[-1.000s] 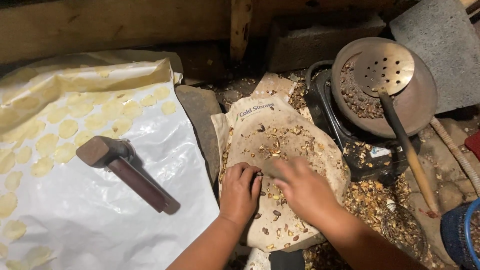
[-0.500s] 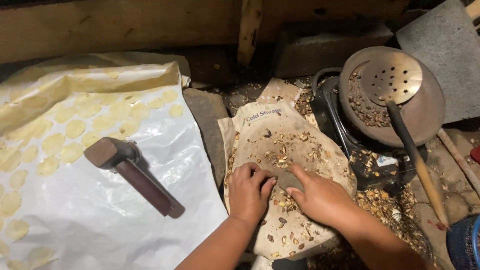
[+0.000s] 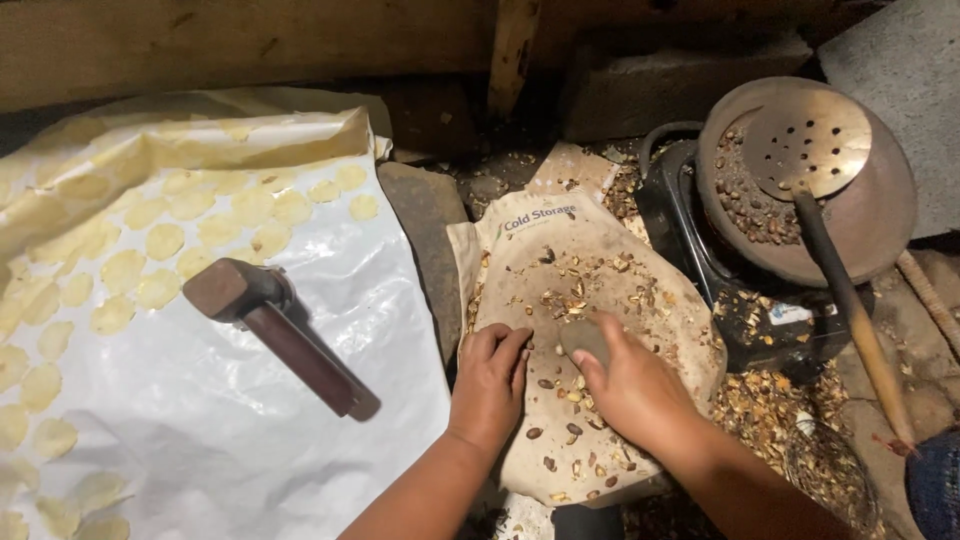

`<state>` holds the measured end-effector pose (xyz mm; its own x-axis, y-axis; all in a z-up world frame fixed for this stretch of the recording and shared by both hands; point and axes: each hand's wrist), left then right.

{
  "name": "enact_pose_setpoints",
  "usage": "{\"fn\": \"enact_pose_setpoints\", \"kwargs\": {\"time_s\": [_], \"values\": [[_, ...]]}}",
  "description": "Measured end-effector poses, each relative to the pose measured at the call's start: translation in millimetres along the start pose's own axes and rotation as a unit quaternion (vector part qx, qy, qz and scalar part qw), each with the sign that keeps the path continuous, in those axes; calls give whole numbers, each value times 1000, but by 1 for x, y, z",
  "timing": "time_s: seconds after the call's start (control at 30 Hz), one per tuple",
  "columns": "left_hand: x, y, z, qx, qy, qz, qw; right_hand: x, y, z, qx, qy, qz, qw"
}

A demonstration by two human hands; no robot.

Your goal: Roasting nuts in a pan, grinding them on a stone slab, and flattening dough circles with a mallet.

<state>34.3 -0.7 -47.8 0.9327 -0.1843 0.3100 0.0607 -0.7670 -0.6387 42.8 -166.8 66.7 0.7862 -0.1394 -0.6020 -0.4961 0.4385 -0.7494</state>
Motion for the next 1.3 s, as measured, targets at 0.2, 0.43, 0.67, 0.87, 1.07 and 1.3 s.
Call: {"fn": "enact_pose_setpoints", "kwargs": {"time_s": [0.2,0.43,0.67,0.87,1.07,1.3], "values": [[2,5,-2,-23,-23,-36,999,-5,-1,10,-189,-41,9,981],[7,13,-4,39,-50,7,998,-15,-15,15,-166,-29,23,985],[-9,-3,-2,-25,-28,-29,999,9,18,1,-161,-226,-121,953],[-8,-6,0,-39,-38,-28,998,12,-2,11,-73,-74,-7,995],[5,3,4,-60,-57,-48,995,19,5,10,-168,-134,-48,976],[18,17,3,20,-50,-5,999,-11,-24,19,-180,-41,14,983]]}}
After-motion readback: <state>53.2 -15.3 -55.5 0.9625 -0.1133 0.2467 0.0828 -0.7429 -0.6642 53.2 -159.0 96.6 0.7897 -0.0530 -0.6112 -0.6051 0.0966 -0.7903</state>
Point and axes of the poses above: each hand's wrist, its own x-axis towards the middle knuckle, its own y-axis out of the palm, z = x × y, and after that the axes turned 2 degrees about x, right-handed
